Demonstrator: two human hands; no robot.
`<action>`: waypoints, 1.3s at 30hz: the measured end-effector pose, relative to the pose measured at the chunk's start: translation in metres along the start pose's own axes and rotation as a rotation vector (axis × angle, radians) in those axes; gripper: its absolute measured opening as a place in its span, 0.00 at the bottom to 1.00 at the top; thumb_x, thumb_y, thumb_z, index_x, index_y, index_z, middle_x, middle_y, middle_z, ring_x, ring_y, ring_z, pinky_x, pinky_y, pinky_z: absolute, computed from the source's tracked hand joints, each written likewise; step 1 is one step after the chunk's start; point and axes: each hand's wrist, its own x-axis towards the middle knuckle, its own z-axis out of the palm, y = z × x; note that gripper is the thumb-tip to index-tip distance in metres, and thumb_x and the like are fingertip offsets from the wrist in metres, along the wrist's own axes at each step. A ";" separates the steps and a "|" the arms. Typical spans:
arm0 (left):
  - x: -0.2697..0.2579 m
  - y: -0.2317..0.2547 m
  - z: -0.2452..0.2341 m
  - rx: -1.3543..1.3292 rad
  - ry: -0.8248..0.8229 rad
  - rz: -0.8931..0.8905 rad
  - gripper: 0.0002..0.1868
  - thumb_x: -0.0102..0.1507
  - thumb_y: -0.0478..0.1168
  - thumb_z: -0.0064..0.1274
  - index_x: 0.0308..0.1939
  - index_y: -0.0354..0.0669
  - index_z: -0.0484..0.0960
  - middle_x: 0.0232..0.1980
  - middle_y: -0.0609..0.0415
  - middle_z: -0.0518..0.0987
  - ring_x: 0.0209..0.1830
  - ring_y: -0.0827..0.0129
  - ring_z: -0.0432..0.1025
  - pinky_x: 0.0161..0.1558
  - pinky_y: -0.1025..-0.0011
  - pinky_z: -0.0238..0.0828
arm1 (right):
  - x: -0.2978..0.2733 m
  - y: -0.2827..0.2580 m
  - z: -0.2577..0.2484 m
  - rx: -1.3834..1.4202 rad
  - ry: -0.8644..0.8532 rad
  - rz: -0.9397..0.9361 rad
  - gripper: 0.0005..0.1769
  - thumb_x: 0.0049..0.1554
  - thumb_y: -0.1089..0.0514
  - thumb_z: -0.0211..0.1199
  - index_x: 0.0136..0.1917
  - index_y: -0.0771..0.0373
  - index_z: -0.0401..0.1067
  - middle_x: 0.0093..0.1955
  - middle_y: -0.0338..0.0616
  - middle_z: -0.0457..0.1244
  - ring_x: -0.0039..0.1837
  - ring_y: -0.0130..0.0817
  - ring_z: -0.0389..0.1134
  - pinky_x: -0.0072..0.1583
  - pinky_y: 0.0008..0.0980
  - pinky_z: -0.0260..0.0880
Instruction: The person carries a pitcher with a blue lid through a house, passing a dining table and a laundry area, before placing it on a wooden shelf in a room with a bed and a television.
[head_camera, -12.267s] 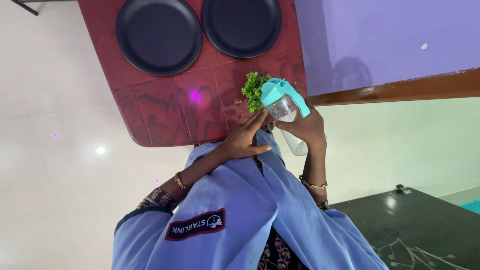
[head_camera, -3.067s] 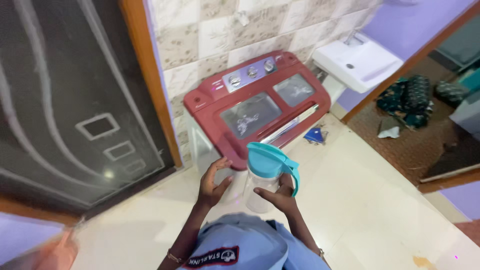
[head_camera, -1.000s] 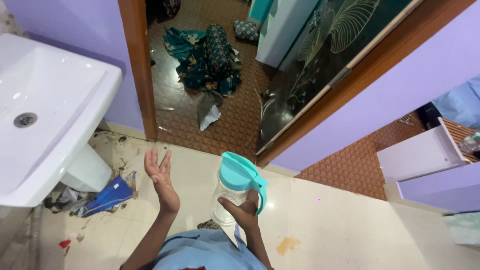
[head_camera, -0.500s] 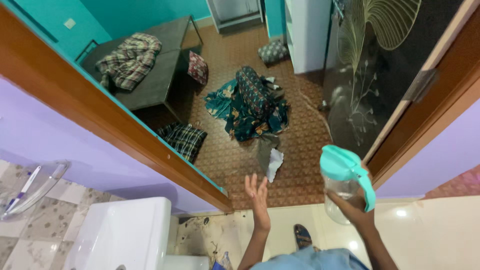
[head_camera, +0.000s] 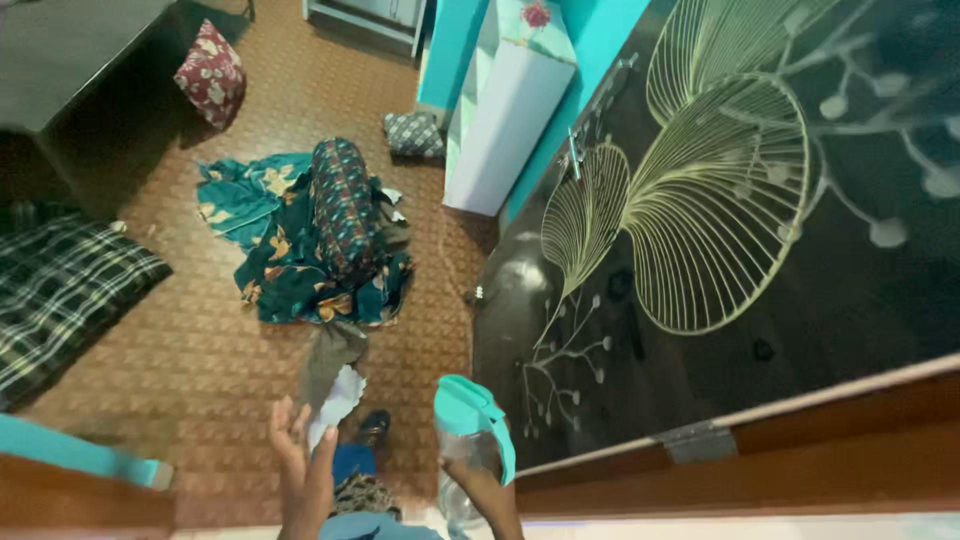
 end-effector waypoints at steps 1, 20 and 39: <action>0.020 -0.010 0.001 0.041 0.031 -0.047 0.51 0.65 0.48 0.51 0.81 0.38 0.35 0.81 0.38 0.46 0.78 0.50 0.50 0.69 0.53 0.54 | 0.018 0.002 0.006 -0.007 -0.015 0.003 0.46 0.40 0.55 0.81 0.68 0.68 0.65 0.62 0.50 0.66 0.63 0.41 0.66 0.63 0.41 0.68; 0.424 0.038 0.198 0.271 -0.110 0.290 0.53 0.63 0.51 0.58 0.79 0.32 0.42 0.77 0.34 0.57 0.75 0.47 0.59 0.71 0.58 0.56 | 0.417 -0.075 0.104 -0.047 -0.023 -0.034 0.50 0.36 0.54 0.83 0.68 0.66 0.63 0.61 0.51 0.66 0.62 0.44 0.67 0.62 0.43 0.69; 0.690 0.042 0.438 0.410 -0.511 0.373 0.49 0.62 0.49 0.60 0.77 0.32 0.49 0.72 0.33 0.66 0.72 0.44 0.65 0.69 0.58 0.61 | 0.780 -0.044 0.136 -0.035 -0.071 -0.088 0.54 0.32 0.53 0.85 0.68 0.65 0.62 0.60 0.52 0.66 0.61 0.48 0.68 0.60 0.45 0.70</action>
